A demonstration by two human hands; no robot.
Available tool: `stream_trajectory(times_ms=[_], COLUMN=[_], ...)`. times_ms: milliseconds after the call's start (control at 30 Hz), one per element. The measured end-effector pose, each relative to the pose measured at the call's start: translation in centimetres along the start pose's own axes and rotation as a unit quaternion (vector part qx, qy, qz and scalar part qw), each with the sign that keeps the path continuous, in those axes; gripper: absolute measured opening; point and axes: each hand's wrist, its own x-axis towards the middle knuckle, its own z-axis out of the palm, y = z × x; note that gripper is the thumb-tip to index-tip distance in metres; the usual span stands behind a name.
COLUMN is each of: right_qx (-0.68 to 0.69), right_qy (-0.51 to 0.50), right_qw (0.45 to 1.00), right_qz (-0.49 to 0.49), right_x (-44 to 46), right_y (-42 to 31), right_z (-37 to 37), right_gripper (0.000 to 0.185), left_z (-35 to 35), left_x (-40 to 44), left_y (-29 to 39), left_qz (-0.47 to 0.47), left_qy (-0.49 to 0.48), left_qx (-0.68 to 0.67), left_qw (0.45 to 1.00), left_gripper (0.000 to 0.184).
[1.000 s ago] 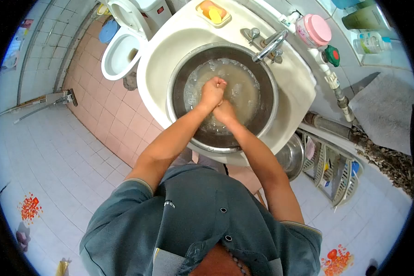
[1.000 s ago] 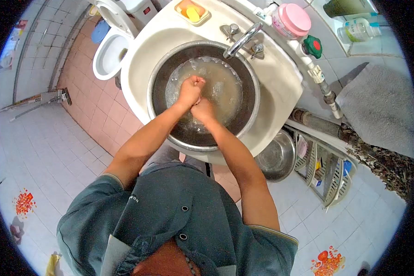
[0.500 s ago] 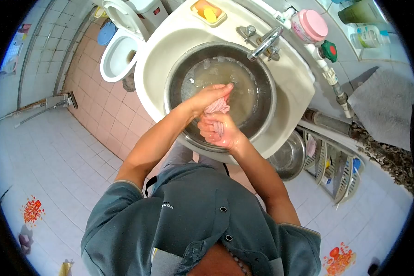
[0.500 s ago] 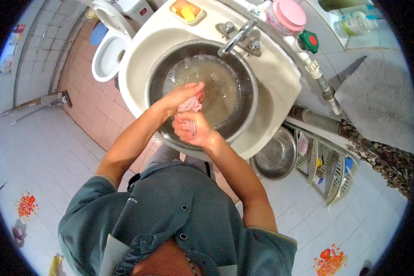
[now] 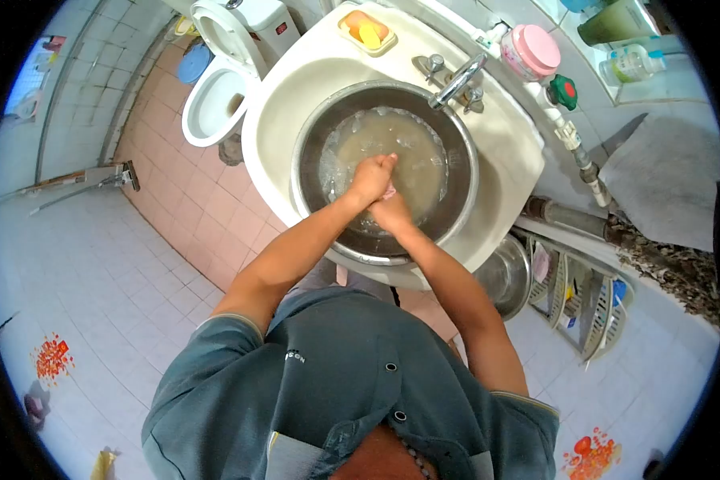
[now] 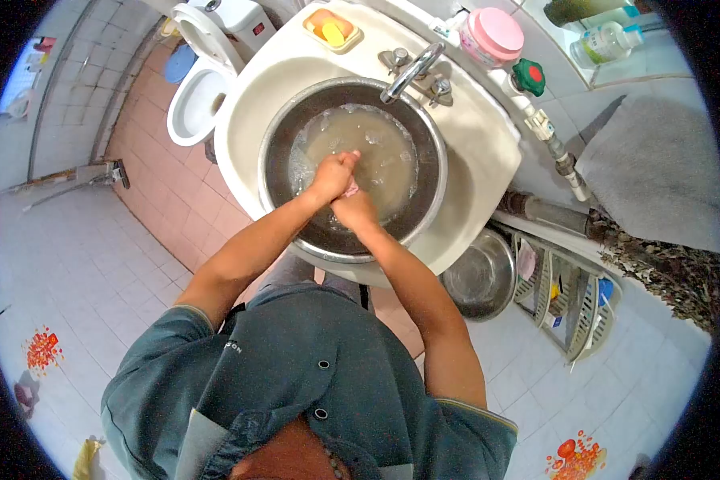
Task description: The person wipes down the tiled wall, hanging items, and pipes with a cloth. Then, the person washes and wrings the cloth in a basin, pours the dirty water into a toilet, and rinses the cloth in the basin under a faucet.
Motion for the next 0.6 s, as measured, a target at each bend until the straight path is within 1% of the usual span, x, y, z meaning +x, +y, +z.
stream_trajectory(times_ms=[33, 67, 100, 133, 167, 233, 300, 333, 367, 400, 433, 467, 500, 533, 600], right_qx=[0.014, -0.047, -0.108, -0.129, -0.150, -0.150, -0.150, -0.148, -0.079, -0.008, -0.007, 0.067, 0.140, 0.140, 0.076], right_qy=[-0.041, -0.047, -0.051, -0.005, 0.042, 0.126, 0.295, 0.294, 0.261, 0.222, 0.222, 0.223, 0.222, 0.221, 0.236], right_qw=[0.999, 0.998, 0.993, 0.991, 0.987, 0.957, 0.928, 0.928, 0.960, 0.974, 0.975, 0.972, 0.960, 0.960, 0.962], right_qz=[-0.014, -0.011, -0.005, -0.020, -0.036, -0.215, -0.171, -0.174, -0.072, 0.031, 0.028, -0.034, -0.097, -0.100, -0.112], right_x=[0.3, -1.6, -4.2, -4.7, -5.1, -6.8, -8.1, -8.1, -8.2, -8.1, -7.4, -6.4, -5.9, -5.7, -6.4], right_y=[1.3, -1.6, -4.6, -2.9, -1.3, -0.3, -1.3, -1.5, -1.5, -1.3, -0.1, 1.7, 2.0, 2.3, 1.0], right_z=[-0.6, -3.6, -6.9, -8.2, -9.8, -13.7, -15.2, -15.9, -16.5, -17.0, -17.2, -16.8, -16.4, -16.2, -15.9], right_gripper=[0.037, 0.037, 0.036, 0.037, 0.038, 0.035, 0.034, 0.034, 0.037, 0.041, 0.041, 0.041, 0.041, 0.041, 0.035], left_z=[-0.2, -0.5, -1.5, -3.0, -4.6, -8.4, -10.9, -11.8, -12.4, -12.8, -13.3, -13.3, -13.4, -13.5, -13.6], left_x=[-0.3, -0.5, -1.3, -2.7, -3.6, -3.3, -3.0, -2.5, -1.7, -1.0, -0.4, -0.5, -0.3, 0.3, 0.3], left_y=[-0.2, -0.1, 0.7, 2.0, 2.7, 2.7, 1.9, 1.0, 0.0, -0.6, -1.2, -1.0, -1.2, -1.8, -1.6], left_qz=[0.055, 0.113, 0.116, 0.279, 0.427, 0.372, 0.299, 0.270, 0.270, 0.240, 0.211, 0.213, 0.215, 0.206, 0.204], left_qy=[-0.020, -0.039, -0.037, 0.076, 0.185, 0.273, 0.336, 0.328, 0.330, 0.308, 0.286, 0.266, 0.269, 0.275, 0.278], left_qx=[0.011, 0.024, 0.024, 0.155, 0.276, 0.327, 0.354, 0.349, 0.350, 0.344, 0.337, 0.317, 0.317, 0.303, 0.277], left_qw=[0.998, 0.993, 0.992, 0.945, 0.841, 0.824, 0.820, 0.836, 0.834, 0.854, 0.872, 0.885, 0.884, 0.889, 0.897], left_gripper=[0.033, 0.030, 0.030, 0.026, 0.023, 0.026, 0.036, 0.043, 0.043, 0.042, 0.043, 0.041, 0.041, 0.041, 0.039])
